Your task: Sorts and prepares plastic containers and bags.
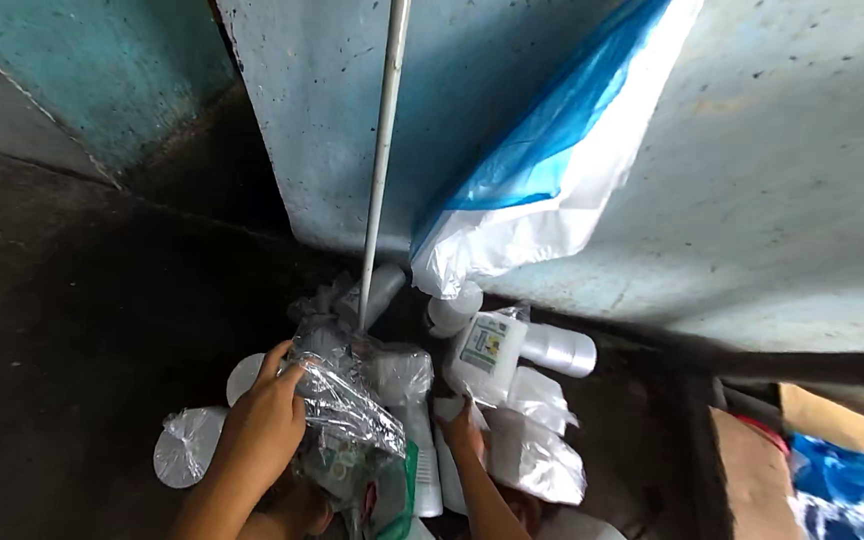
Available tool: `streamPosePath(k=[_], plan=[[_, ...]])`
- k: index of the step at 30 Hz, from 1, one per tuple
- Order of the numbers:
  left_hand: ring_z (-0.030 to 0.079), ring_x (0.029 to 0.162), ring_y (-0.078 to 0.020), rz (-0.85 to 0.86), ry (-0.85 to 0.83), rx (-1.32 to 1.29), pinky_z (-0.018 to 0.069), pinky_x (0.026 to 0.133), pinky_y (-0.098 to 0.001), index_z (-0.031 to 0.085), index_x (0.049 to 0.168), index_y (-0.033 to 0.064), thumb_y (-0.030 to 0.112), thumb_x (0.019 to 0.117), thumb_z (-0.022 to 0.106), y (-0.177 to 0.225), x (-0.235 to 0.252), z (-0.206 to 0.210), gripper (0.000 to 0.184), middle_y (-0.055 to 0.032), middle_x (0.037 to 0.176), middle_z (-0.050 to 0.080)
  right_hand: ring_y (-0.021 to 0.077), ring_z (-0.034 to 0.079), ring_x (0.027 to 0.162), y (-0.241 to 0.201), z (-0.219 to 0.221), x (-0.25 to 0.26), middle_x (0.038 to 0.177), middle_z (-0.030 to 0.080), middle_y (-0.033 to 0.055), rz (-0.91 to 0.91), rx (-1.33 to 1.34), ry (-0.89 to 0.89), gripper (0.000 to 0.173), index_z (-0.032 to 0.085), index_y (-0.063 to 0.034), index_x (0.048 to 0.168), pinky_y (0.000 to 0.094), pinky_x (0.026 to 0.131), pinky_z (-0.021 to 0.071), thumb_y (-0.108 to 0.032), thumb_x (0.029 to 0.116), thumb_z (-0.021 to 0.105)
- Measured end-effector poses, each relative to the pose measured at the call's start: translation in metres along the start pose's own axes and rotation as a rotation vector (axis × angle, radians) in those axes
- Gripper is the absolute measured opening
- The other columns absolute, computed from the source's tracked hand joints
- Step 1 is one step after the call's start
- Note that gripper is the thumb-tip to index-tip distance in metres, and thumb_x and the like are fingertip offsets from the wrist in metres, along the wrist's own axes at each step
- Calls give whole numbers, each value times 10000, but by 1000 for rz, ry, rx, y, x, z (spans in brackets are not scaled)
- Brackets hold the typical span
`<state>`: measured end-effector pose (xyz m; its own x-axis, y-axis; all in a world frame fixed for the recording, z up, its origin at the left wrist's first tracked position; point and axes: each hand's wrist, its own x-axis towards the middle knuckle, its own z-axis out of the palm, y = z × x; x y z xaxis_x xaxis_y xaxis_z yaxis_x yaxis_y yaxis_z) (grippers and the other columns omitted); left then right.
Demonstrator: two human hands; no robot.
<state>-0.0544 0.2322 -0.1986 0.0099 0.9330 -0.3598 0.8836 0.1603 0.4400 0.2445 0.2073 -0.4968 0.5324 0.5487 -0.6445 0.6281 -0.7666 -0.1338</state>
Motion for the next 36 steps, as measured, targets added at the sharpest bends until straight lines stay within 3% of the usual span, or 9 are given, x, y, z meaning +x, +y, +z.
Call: streamPosePath(k=[5,12,16,19,22,27,30,33,36], plan=[[633,1170,-351,-59,46,-8,539,925,-512,626,1192,2,-28,981,504,13,4,-4,246,-180,1489,486,494,417,1411,22,-9,-19,1634,233,306,-51,45,97,1013,375,-72,1570,624,1069,432,-510,783,838],[609,1244,-374,-24,165,-49,531,956,-524,549,1440,76,-16,989,489,20,-4,-4,464,-150,1671,257,552,399,1390,55,-48,-93,1500,379,393,-432,578,566,837,606,9,1298,651,1081,401,-345,622,951],[605,1249,-370,29,229,-80,544,947,-498,380,1573,99,8,958,543,19,-19,-1,644,-147,1713,93,447,503,1293,58,-110,-166,1387,469,397,-725,870,790,895,507,130,1290,514,1038,473,-303,623,918],[598,1256,-385,101,210,-124,549,942,-493,233,1627,80,4,900,619,21,-35,10,827,-174,1714,12,103,572,1164,73,-163,-229,1343,497,199,-813,1219,779,976,295,123,1412,258,921,535,-257,698,841],[432,1434,-398,186,143,-260,476,1081,-487,153,1632,38,-22,877,651,30,-61,30,906,-221,1702,20,0,647,1036,86,-184,-276,1254,516,-9,-889,1560,642,1114,108,-28,1457,230,807,602,-484,741,828],[428,1459,-267,288,242,-456,422,1137,-415,261,1609,28,-37,932,510,53,-129,62,724,-151,1680,244,66,686,986,96,-168,-310,1203,578,-35,-982,1691,513,1136,197,-126,1373,309,764,632,-573,618,918],[493,1402,-348,238,328,-404,418,1142,-469,500,1478,-11,106,1049,487,43,-119,74,445,-201,1590,408,25,673,962,108,-162,-319,1160,553,-64,-952,1635,584,1069,225,-109,1375,279,756,629,-497,640,898],[399,1421,-443,127,213,-227,367,1139,-539,708,1274,70,269,1066,504,34,-75,75,352,-227,1592,382,26,683,937,123,-174,-316,1175,552,-60,-943,1639,601,1008,183,-112,1389,272,715,626,-448,706,844],[204,1519,-474,101,-22,1,278,1182,-584,698,1302,96,308,1072,471,31,-44,96,387,-235,1665,223,88,707,934,138,-187,-309,1198,571,-26,-927,1703,603,1113,136,-129,1427,320,694,641,-501,682,873]])
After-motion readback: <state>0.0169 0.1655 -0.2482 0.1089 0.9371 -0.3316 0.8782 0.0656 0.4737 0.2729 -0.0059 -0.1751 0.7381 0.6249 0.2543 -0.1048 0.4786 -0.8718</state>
